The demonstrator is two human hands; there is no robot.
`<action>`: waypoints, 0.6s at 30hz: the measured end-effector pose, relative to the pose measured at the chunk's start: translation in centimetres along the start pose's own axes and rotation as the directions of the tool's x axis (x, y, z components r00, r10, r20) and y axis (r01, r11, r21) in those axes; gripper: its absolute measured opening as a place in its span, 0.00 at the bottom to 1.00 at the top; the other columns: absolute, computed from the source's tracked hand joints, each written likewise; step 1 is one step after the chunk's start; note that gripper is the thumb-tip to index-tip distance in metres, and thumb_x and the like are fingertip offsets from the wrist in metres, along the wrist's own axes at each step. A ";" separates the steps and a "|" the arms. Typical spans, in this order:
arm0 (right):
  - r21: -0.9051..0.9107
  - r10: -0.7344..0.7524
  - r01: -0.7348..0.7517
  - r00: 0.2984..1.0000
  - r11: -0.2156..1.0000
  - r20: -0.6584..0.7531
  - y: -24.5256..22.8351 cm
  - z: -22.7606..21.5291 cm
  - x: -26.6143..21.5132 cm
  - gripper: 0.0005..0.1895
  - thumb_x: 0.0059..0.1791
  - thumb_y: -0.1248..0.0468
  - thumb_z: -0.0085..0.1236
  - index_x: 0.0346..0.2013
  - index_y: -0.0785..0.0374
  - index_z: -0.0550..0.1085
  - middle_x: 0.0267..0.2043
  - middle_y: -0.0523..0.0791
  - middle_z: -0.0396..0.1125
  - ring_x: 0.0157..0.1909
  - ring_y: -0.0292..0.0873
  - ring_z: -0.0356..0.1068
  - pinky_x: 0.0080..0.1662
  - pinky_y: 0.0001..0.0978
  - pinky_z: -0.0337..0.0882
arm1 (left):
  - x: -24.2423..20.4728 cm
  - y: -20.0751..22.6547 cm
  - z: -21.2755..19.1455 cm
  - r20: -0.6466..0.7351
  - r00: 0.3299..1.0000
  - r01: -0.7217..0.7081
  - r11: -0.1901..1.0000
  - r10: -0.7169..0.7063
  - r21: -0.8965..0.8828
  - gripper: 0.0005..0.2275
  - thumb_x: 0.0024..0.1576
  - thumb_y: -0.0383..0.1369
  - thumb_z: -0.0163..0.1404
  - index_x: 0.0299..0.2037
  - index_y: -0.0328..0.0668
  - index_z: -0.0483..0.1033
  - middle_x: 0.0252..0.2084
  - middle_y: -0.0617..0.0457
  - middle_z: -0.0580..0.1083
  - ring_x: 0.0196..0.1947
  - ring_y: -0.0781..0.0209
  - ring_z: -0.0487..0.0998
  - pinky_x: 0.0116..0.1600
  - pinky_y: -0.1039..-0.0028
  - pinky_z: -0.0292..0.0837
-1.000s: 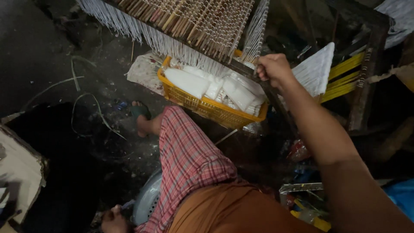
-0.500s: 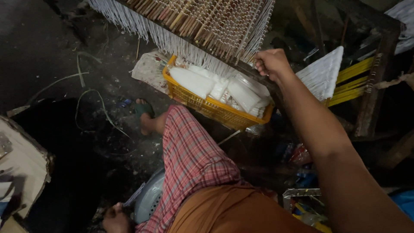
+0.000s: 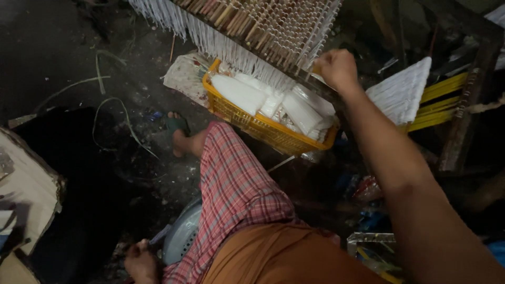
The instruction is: Assembling a mop by wrapping string around a wooden handle to secure white fringe material
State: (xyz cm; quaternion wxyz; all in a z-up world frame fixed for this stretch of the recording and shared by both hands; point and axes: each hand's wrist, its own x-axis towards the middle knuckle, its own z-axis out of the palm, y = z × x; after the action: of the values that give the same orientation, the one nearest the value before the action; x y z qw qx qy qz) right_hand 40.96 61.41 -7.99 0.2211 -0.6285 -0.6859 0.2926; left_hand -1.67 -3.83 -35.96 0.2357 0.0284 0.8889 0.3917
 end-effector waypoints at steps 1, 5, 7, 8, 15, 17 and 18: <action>-0.278 -0.355 0.314 0.928 0.908 -0.112 2.1 0.5 0.9 0.10 0.51 0.58 0.67 0.43 0.60 0.82 0.36 0.46 0.77 0.36 0.45 0.75 0.39 0.41 0.71 | -0.4 0.4 -0.2 -0.001 0.999 0.048 0.999 -0.048 0.025 0.09 0.69 0.32 0.52 0.49 0.31 0.80 0.42 0.39 0.79 0.44 0.49 0.77 0.49 0.60 0.69; -0.259 -0.373 0.364 0.928 0.895 0.015 -2.4 1.1 -2.6 0.26 0.51 0.55 0.69 0.63 0.53 0.76 0.46 0.52 0.74 0.41 0.49 0.73 0.41 0.44 0.69 | 0.1 -0.6 0.1 0.009 0.999 -0.052 0.998 0.052 0.017 0.11 0.69 0.34 0.50 0.42 0.31 0.80 0.34 0.41 0.78 0.35 0.53 0.75 0.42 0.61 0.68; -0.283 -0.388 0.381 0.921 0.880 0.034 -2.7 1.2 -2.3 0.28 0.51 0.53 0.69 0.64 0.57 0.75 0.40 0.52 0.74 0.37 0.49 0.73 0.38 0.44 0.68 | 0.5 -1.0 0.6 -0.017 1.000 -0.011 0.995 0.010 -0.098 0.07 0.68 0.31 0.53 0.44 0.33 0.79 0.37 0.45 0.77 0.38 0.56 0.75 0.44 0.65 0.69; -0.281 -0.390 0.385 0.920 0.879 0.038 -4.2 0.9 -3.1 0.28 0.51 0.53 0.69 0.64 0.57 0.75 0.40 0.52 0.74 0.37 0.49 0.73 0.38 0.44 0.68 | 0.5 -0.7 0.3 -0.022 1.000 -0.009 0.995 0.007 -0.099 0.07 0.68 0.31 0.53 0.44 0.33 0.79 0.37 0.45 0.77 0.38 0.56 0.75 0.44 0.65 0.69; -0.171 -0.203 0.205 0.979 0.964 0.027 -6.4 0.4 -4.3 0.22 0.50 0.56 0.68 0.58 0.56 0.77 0.49 0.50 0.73 0.43 0.43 0.73 0.45 0.38 0.73 | 0.7 -1.1 -0.2 -0.014 0.992 -0.119 0.962 0.126 0.244 0.13 0.69 0.38 0.52 0.43 0.33 0.81 0.38 0.37 0.79 0.43 0.40 0.79 0.49 0.55 0.69; -0.103 -0.130 0.132 0.991 0.986 0.023 -6.2 0.1 -4.5 0.19 0.52 0.59 0.64 0.58 0.56 0.76 0.58 0.52 0.71 0.50 0.43 0.73 0.51 0.39 0.75 | 0.7 -0.7 0.0 -0.019 0.992 -0.119 0.963 0.128 0.243 0.13 0.69 0.36 0.52 0.44 0.32 0.82 0.40 0.36 0.79 0.44 0.40 0.78 0.51 0.55 0.68; -0.059 -0.180 0.175 0.978 0.983 -0.103 -4.3 0.3 -3.6 0.17 0.51 0.60 0.65 0.55 0.58 0.78 0.52 0.49 0.73 0.48 0.43 0.73 0.50 0.39 0.75 | 0.6 -0.4 -0.1 -0.013 0.997 -0.078 0.975 0.082 0.207 0.12 0.69 0.35 0.52 0.44 0.31 0.81 0.39 0.37 0.79 0.43 0.43 0.78 0.50 0.56 0.68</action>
State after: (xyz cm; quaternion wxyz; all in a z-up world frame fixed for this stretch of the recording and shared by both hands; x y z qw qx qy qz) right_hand 38.05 57.64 -5.04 0.2673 -0.5851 -0.7334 0.2200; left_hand -2.14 -4.06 -36.45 0.2061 0.0844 0.9254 0.3067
